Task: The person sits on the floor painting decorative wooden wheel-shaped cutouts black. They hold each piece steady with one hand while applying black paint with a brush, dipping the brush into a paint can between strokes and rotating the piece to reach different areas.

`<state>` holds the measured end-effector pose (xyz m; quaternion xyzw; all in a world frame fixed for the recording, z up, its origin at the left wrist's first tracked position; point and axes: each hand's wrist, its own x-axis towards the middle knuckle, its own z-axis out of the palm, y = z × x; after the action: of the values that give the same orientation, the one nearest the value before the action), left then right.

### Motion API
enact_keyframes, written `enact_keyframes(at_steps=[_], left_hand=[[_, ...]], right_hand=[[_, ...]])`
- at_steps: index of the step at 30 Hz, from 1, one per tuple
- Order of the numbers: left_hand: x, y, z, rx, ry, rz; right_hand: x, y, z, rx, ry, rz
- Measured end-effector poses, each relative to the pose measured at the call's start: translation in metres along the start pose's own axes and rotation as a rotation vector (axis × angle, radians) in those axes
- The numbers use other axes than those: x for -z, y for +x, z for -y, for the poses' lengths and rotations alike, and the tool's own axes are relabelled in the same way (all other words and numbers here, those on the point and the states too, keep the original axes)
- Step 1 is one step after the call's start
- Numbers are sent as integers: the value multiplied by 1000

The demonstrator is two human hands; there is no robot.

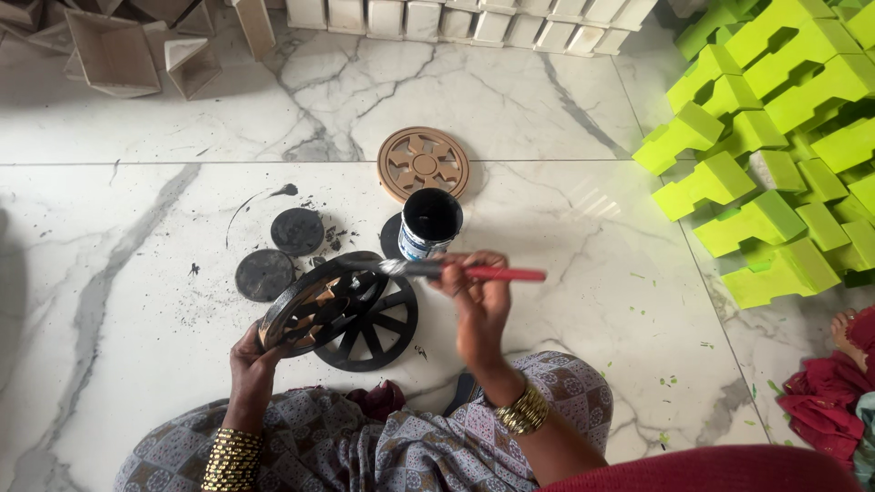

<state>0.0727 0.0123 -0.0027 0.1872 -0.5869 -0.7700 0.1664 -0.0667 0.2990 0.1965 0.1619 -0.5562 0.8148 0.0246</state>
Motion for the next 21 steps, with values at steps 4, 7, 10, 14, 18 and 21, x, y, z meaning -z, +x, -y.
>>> enact_keyframes(at_steps=[4,7,10,14,18,21], left_hand=[[6,0,7,11,-86,0],[11,1,12,7,-75,-27],[15,0,14,-4,-97,-14],[14,0,8,-14,-206,-46],[2,3,0,48,-312,-99],[-11,5,0,101,-301,-86]], right_hand=[[-1,-6,-3,136,-23,20],[32,27,-17,220,-120,-73],[64,56,-44,205,-230,-151],[79,71,-83,214,-313,-177],[70,79,-111,250,-520,-111],[60,77,-124,317,-684,-26]])
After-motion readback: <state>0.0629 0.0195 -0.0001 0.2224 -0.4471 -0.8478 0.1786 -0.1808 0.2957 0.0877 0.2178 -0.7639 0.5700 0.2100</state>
